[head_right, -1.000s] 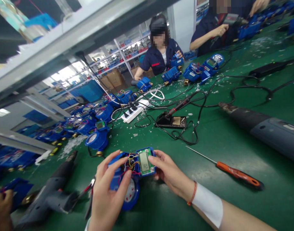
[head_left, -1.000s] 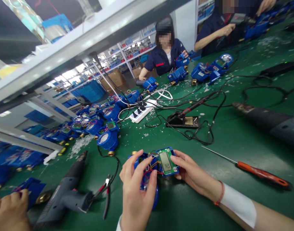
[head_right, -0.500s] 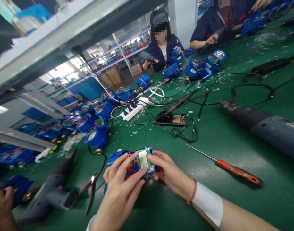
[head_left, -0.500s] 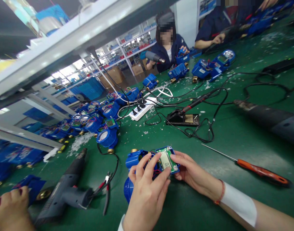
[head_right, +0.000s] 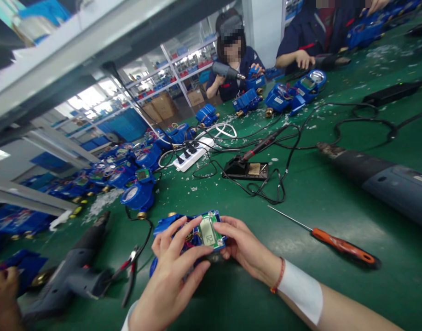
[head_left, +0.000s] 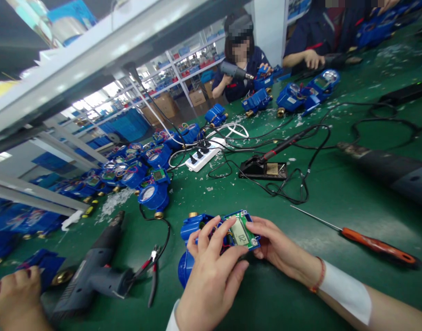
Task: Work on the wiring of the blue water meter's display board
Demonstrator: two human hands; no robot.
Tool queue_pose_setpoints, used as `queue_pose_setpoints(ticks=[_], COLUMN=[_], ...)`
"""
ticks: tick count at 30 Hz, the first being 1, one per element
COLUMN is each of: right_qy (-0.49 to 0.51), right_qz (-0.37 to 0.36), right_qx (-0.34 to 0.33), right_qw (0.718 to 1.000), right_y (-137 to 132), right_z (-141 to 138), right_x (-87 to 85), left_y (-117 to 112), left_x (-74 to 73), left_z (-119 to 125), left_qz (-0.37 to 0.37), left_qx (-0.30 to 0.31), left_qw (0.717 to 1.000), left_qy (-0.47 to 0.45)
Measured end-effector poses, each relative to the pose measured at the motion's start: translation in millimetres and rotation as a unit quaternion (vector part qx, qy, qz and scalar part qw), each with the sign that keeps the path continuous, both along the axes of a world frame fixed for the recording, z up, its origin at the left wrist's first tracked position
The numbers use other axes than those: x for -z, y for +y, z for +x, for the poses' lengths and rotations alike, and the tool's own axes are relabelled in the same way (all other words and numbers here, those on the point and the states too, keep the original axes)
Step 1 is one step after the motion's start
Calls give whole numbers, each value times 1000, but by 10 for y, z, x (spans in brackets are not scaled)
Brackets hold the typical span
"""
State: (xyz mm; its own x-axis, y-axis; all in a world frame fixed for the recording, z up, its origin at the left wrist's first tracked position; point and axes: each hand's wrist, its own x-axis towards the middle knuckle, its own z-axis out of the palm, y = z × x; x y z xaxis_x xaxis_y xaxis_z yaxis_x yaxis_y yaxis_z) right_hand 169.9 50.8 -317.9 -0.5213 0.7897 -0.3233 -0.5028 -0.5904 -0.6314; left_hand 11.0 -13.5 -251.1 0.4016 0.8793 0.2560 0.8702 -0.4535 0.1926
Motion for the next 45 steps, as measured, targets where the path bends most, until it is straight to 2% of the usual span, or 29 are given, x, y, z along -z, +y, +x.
queue_pose_setpoints(ticks=[2,4,7,9,11,14,16,19,25,30,37,41,45], right_qy=[-6,-16,-31,-41,-53,-78,-98,-123,-149,-154,-142,-132,-125], right_qz=[11,23,41,54,69,98,115,139,165,149,116,114,113], right_qx=[0,6,13,16,22,39,53,69,98,104,87,78,76], right_qw=[1000,1000,999,998,996,991,987,980,970,971,979,981,983], right_y=[5,12,18,16,14,23,43,82,94,78,104,110,91], right_z=[1,8,27,38,46,57,67,78,70,58,39,38,29], right_x=[-12,-20,-23,-20,-15,1,15,37,57,52,6,1,17], left_y=[1,17,100,195,303,433,472,467,414,403,417,267,86], left_x=[-14,-46,-111,-148,-171,-195,-212,-231,-189,-133,-112,-104,22], left_z=[-25,-96,-246,-319,-338,-277,-224,-207,-374,-405,-292,-140,39], left_qz=[-1,17,45,28,-16,-110,-160,-180,-116,-45,73,138,184], left_qx=[-22,-79,-185,-214,-203,-154,-125,-109,-128,-140,-167,-122,-94], left_qw=[999,991,952,939,949,971,974,974,983,988,982,979,976], left_qy=[-31,-106,-239,-268,-239,-148,-105,-79,-62,-50,-56,-82,-69])
